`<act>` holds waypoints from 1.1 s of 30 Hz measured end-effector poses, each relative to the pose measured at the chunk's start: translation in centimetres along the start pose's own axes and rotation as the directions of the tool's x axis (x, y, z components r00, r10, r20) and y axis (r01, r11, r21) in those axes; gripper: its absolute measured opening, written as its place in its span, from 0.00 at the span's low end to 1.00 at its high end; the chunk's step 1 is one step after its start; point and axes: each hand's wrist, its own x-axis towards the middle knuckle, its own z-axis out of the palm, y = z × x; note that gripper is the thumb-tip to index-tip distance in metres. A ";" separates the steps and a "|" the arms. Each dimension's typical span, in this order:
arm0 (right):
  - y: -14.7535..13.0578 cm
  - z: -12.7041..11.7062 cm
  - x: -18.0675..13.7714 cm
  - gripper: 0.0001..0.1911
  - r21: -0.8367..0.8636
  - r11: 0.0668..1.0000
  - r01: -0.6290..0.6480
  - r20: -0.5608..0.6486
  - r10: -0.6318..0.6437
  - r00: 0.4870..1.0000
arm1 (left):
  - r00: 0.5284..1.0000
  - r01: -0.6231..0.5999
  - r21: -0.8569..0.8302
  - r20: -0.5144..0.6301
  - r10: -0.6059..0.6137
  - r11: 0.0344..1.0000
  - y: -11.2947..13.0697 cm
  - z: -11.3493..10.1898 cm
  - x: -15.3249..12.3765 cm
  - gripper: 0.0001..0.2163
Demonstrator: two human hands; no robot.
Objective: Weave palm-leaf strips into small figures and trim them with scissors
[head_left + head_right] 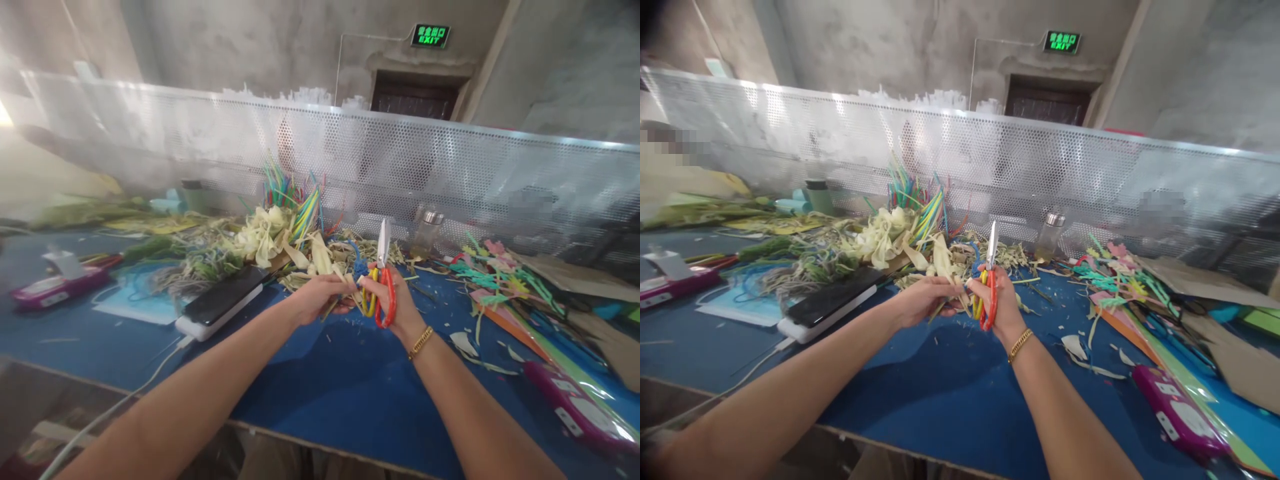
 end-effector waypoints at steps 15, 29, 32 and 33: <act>-1.1 -3.7 0.4 0.21 -0.404 0.915 -0.020 0.246 0.129 0.960 | 0.920 -0.242 -0.161 -0.350 0.173 0.957 0.7 -2.0 1.4 0.12; -0.8 -3.2 1.1 0.31 -0.615 0.786 -0.061 0.325 0.323 0.889 | 0.896 -0.255 -0.022 -0.382 0.228 0.967 1.2 -2.0 1.2 0.13; -0.1 -3.4 1.4 0.31 -0.601 0.791 -0.113 0.313 0.363 0.877 | 0.896 -0.241 -0.003 -0.385 0.221 0.970 1.1 -2.1 1.4 0.13; 0.0 -3.5 1.5 0.31 -0.600 0.791 -0.118 0.310 0.366 0.878 | 0.896 -0.238 -0.002 -0.385 0.219 0.971 1.0 -2.1 1.4 0.12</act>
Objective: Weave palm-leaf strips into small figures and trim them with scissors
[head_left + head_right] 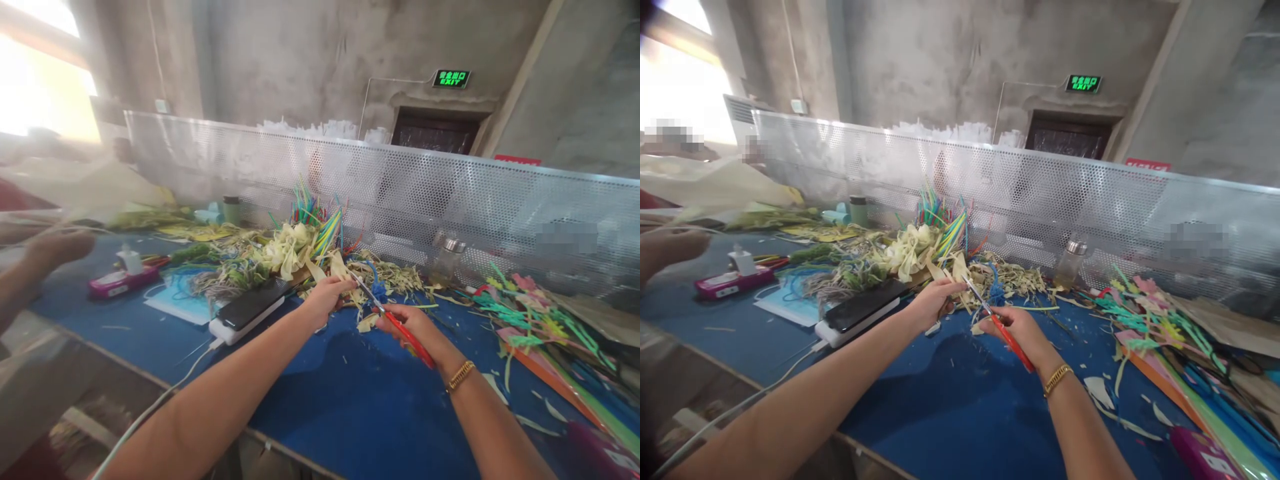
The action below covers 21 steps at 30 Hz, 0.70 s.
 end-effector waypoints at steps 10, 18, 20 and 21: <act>-0.1 0.5 -0.5 0.29 0.028 0.999 0.038 -0.011 -0.037 0.999 | 0.999 0.019 0.002 -0.027 -0.019 1.000 -0.1 -0.2 0.1 0.11; -1.5 0.3 -1.3 0.23 0.001 0.997 0.075 0.013 -0.075 0.997 | 0.999 0.022 -0.013 -0.024 -0.022 1.000 -0.2 -0.3 0.2 0.10; -1.4 0.4 -1.4 0.23 0.004 0.998 0.060 0.000 -0.060 0.998 | 1.000 0.020 -0.026 -0.022 -0.020 0.999 -0.1 -0.3 0.1 0.10; -1.3 0.4 -1.3 0.23 0.007 0.998 0.056 -0.007 -0.056 0.998 | 1.000 0.019 -0.034 -0.019 -0.020 0.999 0.0 -0.3 0.1 0.10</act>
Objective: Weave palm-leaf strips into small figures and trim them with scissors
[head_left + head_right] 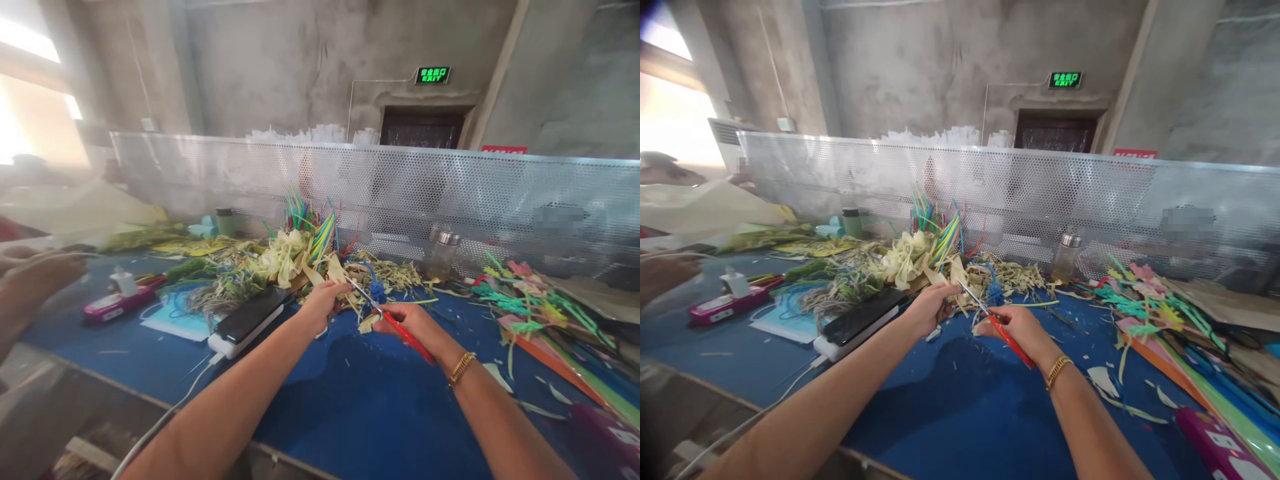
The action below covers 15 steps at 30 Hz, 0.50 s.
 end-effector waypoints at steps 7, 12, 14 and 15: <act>1.5 0.7 1.4 0.26 0.202 0.979 0.023 -0.241 0.027 0.970 | 0.999 0.004 -0.161 0.047 0.004 0.987 -0.2 0.3 0.0 0.11; 0.9 1.8 1.5 0.31 0.349 0.920 0.180 -0.410 -0.022 0.912 | 0.989 0.054 -0.304 0.146 -0.009 0.951 -0.8 1.3 -0.7 0.10; 0.2 2.4 1.2 0.31 0.424 0.872 0.247 -0.414 -0.056 0.908 | 0.984 0.057 -0.293 0.178 -0.004 0.955 -1.1 1.7 -1.1 0.11; -0.1 2.8 1.0 0.30 0.455 0.848 0.272 -0.413 -0.070 0.908 | 0.982 0.052 -0.284 0.189 0.003 0.958 -1.2 1.8 -1.4 0.12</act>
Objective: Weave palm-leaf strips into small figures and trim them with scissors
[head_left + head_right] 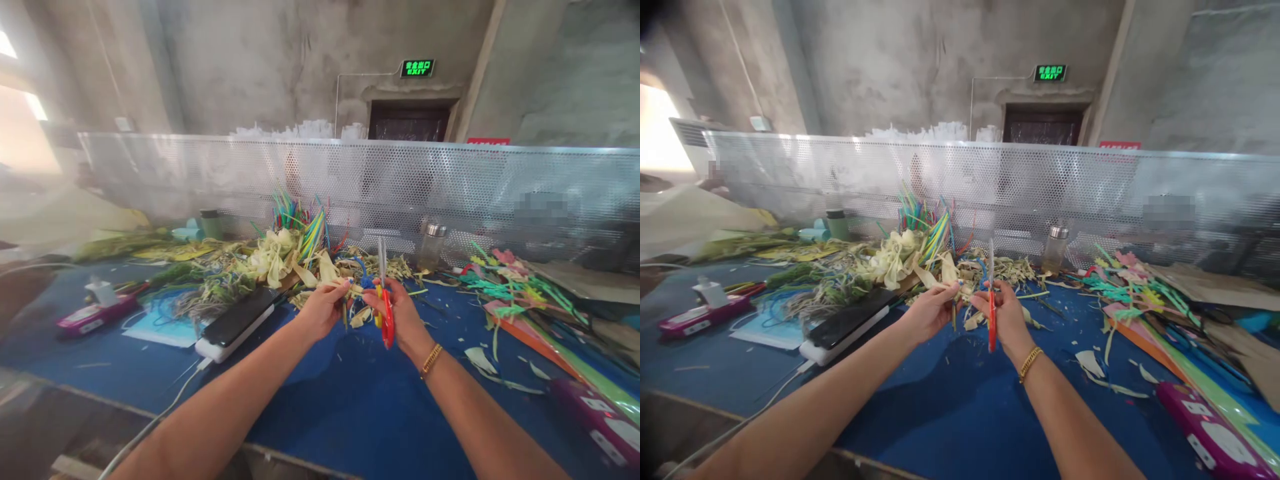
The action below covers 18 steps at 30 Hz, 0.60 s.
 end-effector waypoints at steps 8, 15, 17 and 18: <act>-0.5 0.8 -0.6 0.25 0.107 0.992 0.068 -0.045 -0.064 0.997 | 0.989 0.030 0.157 0.141 -0.052 0.987 0.1 0.5 -1.4 0.12; -0.4 0.3 -0.3 0.24 0.094 0.985 0.145 -0.079 -0.138 0.987 | 0.994 -0.056 0.256 0.102 0.031 0.965 0.4 0.3 -1.4 0.12; -0.1 0.8 -0.4 0.26 0.158 0.976 0.151 -0.079 -0.140 0.987 | 0.994 -0.092 0.216 0.080 0.076 0.972 0.3 0.4 -1.3 0.13; 0.1 1.0 -0.4 0.27 0.187 0.971 0.146 -0.072 -0.135 0.988 | 0.993 -0.109 0.188 0.069 0.098 0.976 0.2 0.4 -1.2 0.13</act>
